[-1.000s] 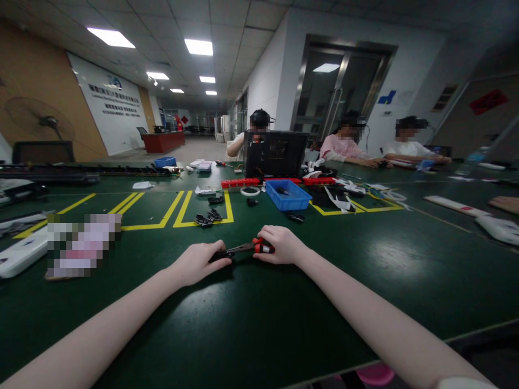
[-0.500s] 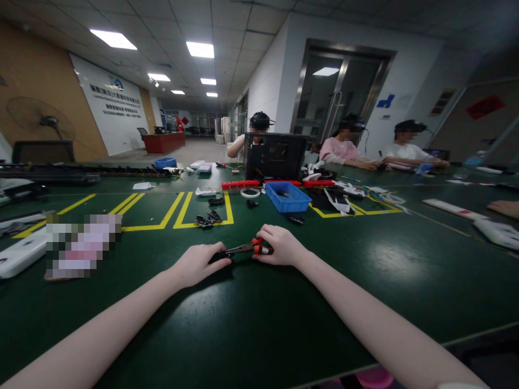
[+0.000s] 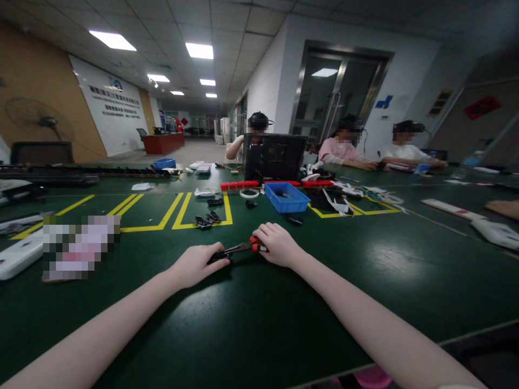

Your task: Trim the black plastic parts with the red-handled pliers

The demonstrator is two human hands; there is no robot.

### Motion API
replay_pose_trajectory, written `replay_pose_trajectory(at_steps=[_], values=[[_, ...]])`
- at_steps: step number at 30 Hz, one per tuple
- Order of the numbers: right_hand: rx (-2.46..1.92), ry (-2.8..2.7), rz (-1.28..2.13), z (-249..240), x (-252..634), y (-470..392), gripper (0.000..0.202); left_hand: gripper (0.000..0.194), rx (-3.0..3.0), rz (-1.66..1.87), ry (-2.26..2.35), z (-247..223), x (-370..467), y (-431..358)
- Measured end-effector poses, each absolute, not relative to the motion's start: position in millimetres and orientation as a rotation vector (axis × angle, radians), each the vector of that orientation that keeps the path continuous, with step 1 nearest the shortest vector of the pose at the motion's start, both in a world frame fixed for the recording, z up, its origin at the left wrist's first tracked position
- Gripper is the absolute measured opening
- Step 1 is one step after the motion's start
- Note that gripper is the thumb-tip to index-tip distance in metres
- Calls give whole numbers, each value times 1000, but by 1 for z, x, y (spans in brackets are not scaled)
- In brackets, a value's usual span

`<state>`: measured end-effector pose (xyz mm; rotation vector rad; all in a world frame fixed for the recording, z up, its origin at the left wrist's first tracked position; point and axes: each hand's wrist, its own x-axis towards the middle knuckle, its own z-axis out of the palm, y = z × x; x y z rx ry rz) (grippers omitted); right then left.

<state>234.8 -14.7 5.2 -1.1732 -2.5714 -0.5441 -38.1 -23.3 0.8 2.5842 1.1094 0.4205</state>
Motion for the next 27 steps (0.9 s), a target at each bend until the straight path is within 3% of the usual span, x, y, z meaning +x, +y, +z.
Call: replay_pose_trajectory(at_steps=[12, 18, 27], values=[[-1231, -2564, -630, 6, 229, -21, 45, 32, 2565, 403, 1110, 3, -39, -25], [-1171, -2540, -564, 3, 233, -17, 29, 33, 2579, 396, 1106, 3, -38, -24], [-1115, -2518, -524, 4, 233, -17, 27, 31, 2597, 395, 1105, 4, -38, -26]])
